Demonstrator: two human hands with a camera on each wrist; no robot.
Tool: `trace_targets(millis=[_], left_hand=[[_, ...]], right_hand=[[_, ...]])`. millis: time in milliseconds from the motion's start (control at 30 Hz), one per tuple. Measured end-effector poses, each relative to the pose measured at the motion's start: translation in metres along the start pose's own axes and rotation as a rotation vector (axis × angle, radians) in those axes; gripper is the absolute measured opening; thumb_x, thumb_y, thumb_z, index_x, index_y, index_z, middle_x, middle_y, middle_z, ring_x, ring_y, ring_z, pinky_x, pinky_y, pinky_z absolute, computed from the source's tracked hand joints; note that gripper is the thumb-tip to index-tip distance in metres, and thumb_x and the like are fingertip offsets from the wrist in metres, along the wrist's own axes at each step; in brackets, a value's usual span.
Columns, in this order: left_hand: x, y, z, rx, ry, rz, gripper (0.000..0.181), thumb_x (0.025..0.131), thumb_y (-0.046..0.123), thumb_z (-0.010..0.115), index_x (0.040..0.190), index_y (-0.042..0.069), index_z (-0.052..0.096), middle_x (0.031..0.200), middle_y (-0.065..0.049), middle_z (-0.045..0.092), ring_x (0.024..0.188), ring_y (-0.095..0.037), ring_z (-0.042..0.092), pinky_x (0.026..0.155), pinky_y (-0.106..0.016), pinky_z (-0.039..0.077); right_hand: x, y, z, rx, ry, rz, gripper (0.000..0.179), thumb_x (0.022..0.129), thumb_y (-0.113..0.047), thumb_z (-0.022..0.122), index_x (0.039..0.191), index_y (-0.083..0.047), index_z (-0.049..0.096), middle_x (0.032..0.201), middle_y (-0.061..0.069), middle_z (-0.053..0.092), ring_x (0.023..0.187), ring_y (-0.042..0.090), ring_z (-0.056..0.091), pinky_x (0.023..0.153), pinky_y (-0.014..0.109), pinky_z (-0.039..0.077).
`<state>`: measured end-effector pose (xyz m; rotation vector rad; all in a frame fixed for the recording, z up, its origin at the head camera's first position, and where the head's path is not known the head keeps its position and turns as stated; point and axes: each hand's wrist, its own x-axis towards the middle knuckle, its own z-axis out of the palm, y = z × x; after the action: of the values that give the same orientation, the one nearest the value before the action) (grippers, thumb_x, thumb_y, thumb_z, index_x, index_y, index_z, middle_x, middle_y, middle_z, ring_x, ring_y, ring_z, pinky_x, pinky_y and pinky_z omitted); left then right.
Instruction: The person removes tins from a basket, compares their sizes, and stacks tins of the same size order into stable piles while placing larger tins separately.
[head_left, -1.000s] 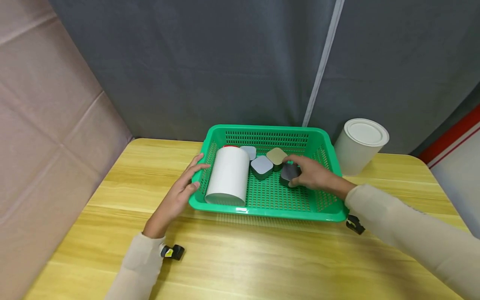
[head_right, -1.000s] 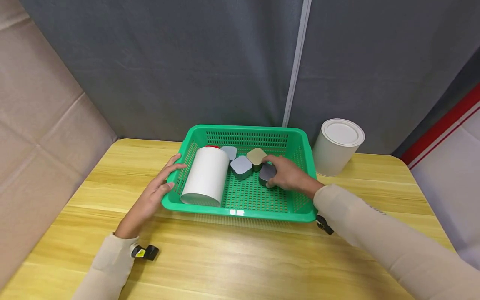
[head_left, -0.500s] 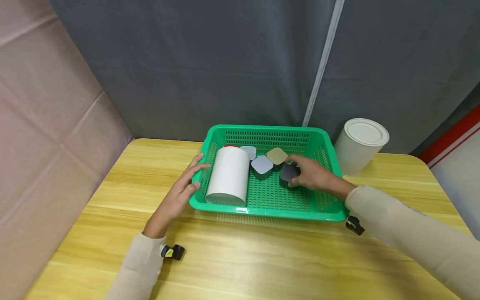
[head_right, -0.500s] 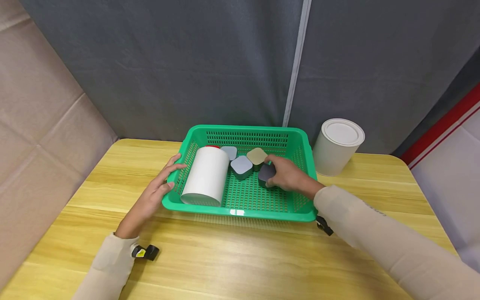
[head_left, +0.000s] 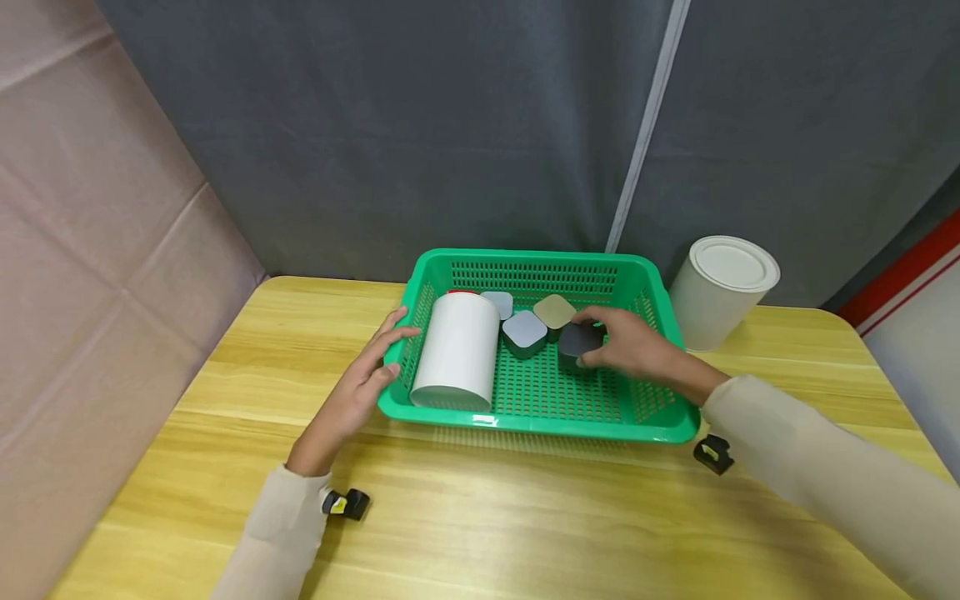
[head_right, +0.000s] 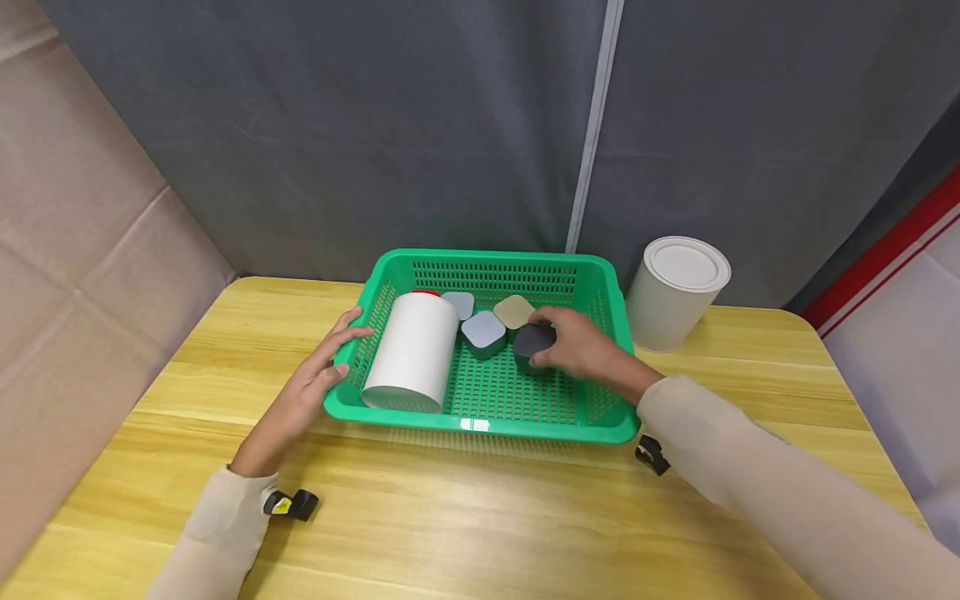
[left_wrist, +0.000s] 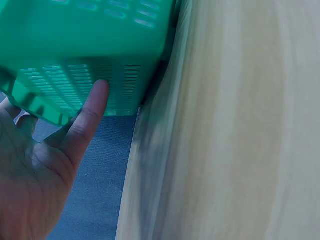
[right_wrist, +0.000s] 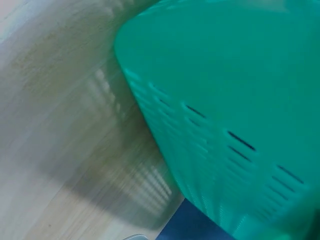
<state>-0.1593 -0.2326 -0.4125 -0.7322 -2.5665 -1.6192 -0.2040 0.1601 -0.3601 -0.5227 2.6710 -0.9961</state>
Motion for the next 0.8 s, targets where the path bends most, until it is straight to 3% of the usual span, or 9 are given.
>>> trace_targets(millis=[267,467,800], left_hand=[[0.0,0.001,0.0,0.0,-0.002,-0.001,0.045,0.108,0.01,0.041,0.153,0.005,0.047,0.177,0.0,0.015,0.165,-0.031,0.007,0.12,-0.074,0.022],[0.0,0.001,-0.001,0.003,-0.001,0.003,0.045,0.108,0.01,0.041,0.153,0.003,0.046,0.177,0.0,0.015,0.165,-0.031,0.007,0.12,-0.074,0.021],[0.0,0.0,-0.001,0.002,0.0,-0.001,0.046,0.108,0.009,0.04,0.153,0.003,0.046,0.177,0.0,0.014,0.165,-0.031,0.007,0.12,-0.074,0.021]], right_hand=[[-0.01,-0.008,-0.012,0.044,0.036,-0.018,0.057,0.088,-0.011,0.074,0.142,0.002,0.06,0.139,0.026,0.061,0.118,0.039,0.057,0.091,0.045,0.048],[-0.021,-0.012,-0.025,0.126,0.046,0.015,0.058,0.092,-0.011,0.071,0.147,-0.002,0.056,0.145,0.023,0.056,0.124,0.035,0.05,0.089,0.038,0.047],[-0.047,-0.006,-0.048,0.156,0.071,0.071,0.064,0.095,-0.015,0.07,0.154,-0.008,0.05,0.15,0.024,0.048,0.125,0.039,0.048,0.079,0.026,0.047]])
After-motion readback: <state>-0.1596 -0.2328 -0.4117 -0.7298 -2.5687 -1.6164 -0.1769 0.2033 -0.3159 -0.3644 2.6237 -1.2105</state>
